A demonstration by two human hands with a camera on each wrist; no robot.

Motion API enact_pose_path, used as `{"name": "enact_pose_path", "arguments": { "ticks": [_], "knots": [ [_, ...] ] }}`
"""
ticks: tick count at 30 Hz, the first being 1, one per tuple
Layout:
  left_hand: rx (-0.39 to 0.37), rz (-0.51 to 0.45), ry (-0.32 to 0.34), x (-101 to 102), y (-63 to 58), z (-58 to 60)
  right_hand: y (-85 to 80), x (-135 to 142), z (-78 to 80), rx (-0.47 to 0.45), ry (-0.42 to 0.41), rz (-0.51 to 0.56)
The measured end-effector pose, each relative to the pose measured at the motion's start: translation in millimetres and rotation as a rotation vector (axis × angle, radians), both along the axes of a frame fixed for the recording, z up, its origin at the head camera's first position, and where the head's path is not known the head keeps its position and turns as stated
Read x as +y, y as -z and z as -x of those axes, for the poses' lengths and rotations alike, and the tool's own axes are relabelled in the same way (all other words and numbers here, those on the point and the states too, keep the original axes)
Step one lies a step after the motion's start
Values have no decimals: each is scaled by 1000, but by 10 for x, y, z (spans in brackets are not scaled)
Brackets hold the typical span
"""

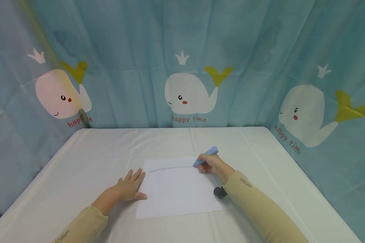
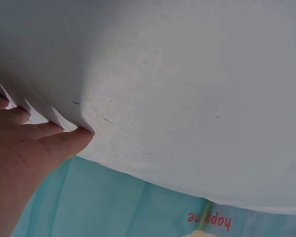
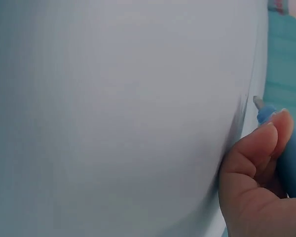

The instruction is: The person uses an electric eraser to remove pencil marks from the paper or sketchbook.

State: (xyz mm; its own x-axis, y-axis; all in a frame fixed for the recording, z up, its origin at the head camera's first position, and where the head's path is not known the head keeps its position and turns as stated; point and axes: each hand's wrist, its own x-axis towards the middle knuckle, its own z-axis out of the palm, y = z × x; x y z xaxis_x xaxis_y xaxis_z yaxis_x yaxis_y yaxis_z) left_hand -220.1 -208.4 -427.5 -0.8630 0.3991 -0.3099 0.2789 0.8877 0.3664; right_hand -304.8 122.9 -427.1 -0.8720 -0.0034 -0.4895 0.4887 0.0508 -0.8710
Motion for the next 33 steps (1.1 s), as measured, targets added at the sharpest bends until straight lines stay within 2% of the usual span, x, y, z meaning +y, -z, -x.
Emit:
{"name": "enact_pose_path", "arguments": {
  "ticks": [8,21,28,33],
  "knots": [
    [5,0,-14,1,-30,-9,-7,-27,-17,21,-24,-36],
    [-9,2,-18,-20,11,11,-6,-67,-28,1,-49,-28],
    [-18,-32,-4,-29,46,6,2,-27,-27,-4,-32,-18],
    [-12,-9,-10,-2,33,9,12,-18,-38,6,-11,-9]
  ]
}}
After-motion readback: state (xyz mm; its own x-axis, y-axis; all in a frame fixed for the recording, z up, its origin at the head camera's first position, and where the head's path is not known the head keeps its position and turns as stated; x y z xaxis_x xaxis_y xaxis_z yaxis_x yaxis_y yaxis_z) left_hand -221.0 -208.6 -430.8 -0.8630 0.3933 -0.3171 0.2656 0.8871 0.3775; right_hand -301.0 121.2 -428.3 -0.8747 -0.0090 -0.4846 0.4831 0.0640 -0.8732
